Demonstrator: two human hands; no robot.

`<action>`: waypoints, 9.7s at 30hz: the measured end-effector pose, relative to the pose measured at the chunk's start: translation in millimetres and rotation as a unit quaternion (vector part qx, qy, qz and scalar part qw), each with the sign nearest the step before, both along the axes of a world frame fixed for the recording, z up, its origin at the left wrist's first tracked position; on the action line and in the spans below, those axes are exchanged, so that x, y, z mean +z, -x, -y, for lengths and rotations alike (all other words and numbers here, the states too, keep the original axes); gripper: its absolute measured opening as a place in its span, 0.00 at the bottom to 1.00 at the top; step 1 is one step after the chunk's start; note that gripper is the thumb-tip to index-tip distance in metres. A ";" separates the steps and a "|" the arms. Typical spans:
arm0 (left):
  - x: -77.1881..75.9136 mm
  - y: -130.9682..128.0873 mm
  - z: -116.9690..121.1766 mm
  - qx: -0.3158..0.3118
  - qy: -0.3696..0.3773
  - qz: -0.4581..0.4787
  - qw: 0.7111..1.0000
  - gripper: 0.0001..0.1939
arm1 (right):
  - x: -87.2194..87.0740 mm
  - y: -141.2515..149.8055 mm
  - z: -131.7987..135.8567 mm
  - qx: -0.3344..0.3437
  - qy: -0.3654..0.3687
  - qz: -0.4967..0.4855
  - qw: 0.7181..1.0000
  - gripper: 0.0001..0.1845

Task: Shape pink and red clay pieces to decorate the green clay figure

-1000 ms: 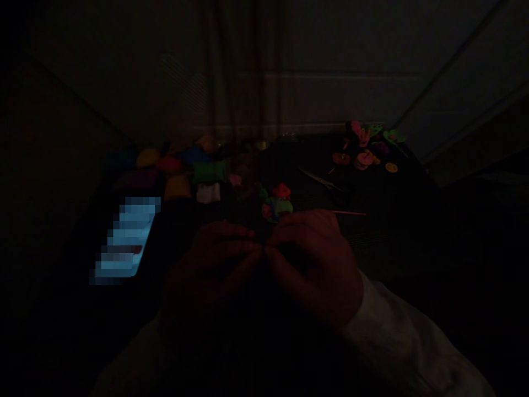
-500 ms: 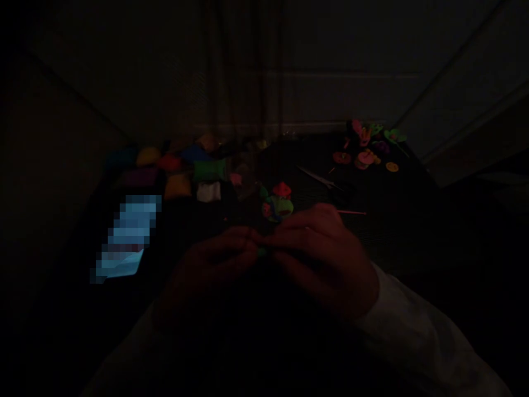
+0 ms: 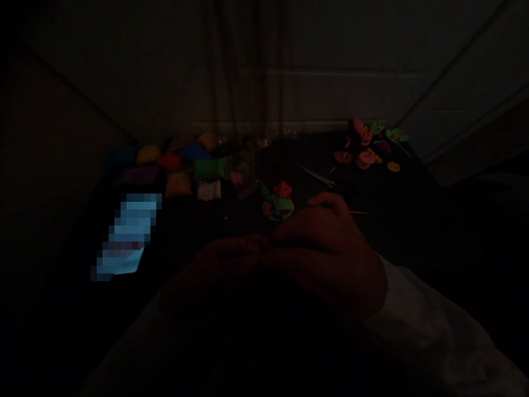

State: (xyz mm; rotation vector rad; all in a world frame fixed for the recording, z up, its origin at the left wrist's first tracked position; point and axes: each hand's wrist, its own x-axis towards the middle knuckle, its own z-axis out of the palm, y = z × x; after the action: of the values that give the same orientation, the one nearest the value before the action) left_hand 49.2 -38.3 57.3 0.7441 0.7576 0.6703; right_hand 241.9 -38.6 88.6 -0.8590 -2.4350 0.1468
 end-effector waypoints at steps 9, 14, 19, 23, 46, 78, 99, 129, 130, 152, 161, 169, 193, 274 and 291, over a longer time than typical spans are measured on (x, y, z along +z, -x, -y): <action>-3.6 7.4 -5.1 0.037 -0.048 -0.106 0.993 0.07 | -3.9 -0.2 0.9 -0.031 0.004 0.008 0.999 0.09; -16.4 16.2 -17.8 0.104 -0.265 -0.353 0.891 0.09 | -17.5 -0.5 -13.3 -0.043 -0.010 0.046 0.998 0.10; -40.1 19.4 -26.2 0.090 -0.398 -0.470 0.783 0.08 | -40.6 -6.1 -32.2 -0.034 0.019 0.093 0.995 0.08; -52.1 24.2 -27.1 0.070 -0.437 -0.515 0.734 0.08 | -53.2 -12.7 -36.5 -0.050 0.064 0.129 0.988 0.08; -59.7 12.4 -21.5 0.045 -0.547 -0.536 0.642 0.10 | -60.6 9.0 -70.6 -0.259 0.187 0.116 0.940 0.07; -59.5 -13.4 -11.5 0.084 -0.480 -0.524 0.699 0.09 | -59.7 19.7 -76.8 -0.302 0.211 0.113 0.923 0.06; -61.4 -3.8 -6.9 0.122 -0.506 -0.471 0.712 0.10 | -59.7 31.7 -79.1 -0.344 0.216 0.182 0.896 0.06; -54.1 -3.4 -7.4 0.106 -0.462 -0.472 0.743 0.08 | -35.1 25.9 -63.2 -0.302 0.284 0.029 0.910 0.02; -53.3 -3.0 -7.0 0.105 -0.454 -0.469 0.750 0.09 | -31.9 26.3 -60.7 -0.302 0.292 0.021 0.907 0.02; -15.2 0.1 -10.7 0.064 -0.051 -0.230 0.970 0.11 | -18.5 30.4 -9.4 -0.181 0.287 -0.110 0.934 0.04; -13.9 -7.2 -2.8 0.063 -0.102 -0.248 0.961 0.10 | -17.0 25.7 3.2 -0.187 0.287 -0.125 0.931 0.04; -17.0 -7.4 -3.1 0.083 -0.170 -0.277 0.942 0.08 | -19.8 23.0 1.6 -0.186 0.296 -0.114 0.930 0.04; -20.3 -9.2 2.4 0.124 -0.549 -0.464 0.684 0.05 | -28.0 21.2 0.5 -0.174 0.101 0.083 0.976 0.08; -69.9 -6.1 -19.0 0.025 -0.591 -0.525 0.613 0.13 | -73.7 29.1 -32.4 -0.417 0.315 -0.070 0.849 0.04; -64.3 -11.3 -14.0 0.000 -0.551 -0.529 0.646 0.13 | -72.3 28.7 -35.2 -0.420 0.307 -0.039 0.853 0.04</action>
State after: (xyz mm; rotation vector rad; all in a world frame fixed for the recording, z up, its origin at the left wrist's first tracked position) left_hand 60.5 -24.3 -6.9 2.4120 1.3951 0.6162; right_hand 213.2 -3.4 16.3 -2.0602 -1.7146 0.6219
